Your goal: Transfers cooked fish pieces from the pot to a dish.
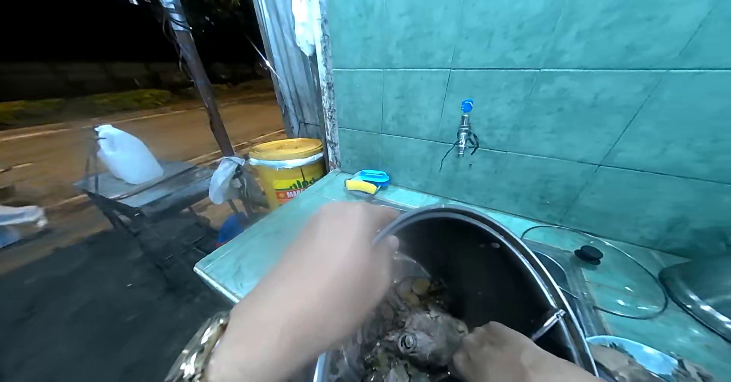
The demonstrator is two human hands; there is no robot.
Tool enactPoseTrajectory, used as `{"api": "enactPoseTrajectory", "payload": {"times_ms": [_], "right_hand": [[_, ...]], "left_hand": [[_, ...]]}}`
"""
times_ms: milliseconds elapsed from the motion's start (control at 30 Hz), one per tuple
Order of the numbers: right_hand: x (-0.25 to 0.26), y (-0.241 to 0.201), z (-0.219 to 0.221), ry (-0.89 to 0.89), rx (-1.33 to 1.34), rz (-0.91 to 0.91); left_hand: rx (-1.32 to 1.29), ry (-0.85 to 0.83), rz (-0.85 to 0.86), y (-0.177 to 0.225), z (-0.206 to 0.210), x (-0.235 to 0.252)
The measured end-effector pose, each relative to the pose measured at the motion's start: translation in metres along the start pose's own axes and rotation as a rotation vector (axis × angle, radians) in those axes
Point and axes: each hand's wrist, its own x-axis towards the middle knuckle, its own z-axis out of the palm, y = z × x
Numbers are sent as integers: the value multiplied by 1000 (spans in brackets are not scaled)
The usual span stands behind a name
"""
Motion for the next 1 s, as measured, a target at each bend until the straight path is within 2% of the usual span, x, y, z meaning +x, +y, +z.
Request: {"api": "enactPoseTrajectory", "payload": {"times_ms": [267,367,500,567,667,767,800,900,1000], "right_hand": [[-47,21,-20,195,113,115],[-61,30,-17,270,97,204],[-72,31,-5,320,103,257],[-81,36,3,368,155,276],[-104,61,25,548,315,351],[-133,90,62,801,428,495],[-143,98,75,830,465,564],[-159,116,118,800,544,822],[-160,121,158,670,668,1067]], "left_hand": [[-6,47,70,-7,4,2],[-71,58,34,-5,4,0],[-59,98,100,-28,13,5],[-81,23,101,-37,12,7],[-119,-124,34,-22,1,9],[-243,-156,-43,-14,-2,7],[-281,-155,-61,-14,-2,7],[-312,-116,-229,0,0,6],[-335,-100,-258,-12,5,7]]}}
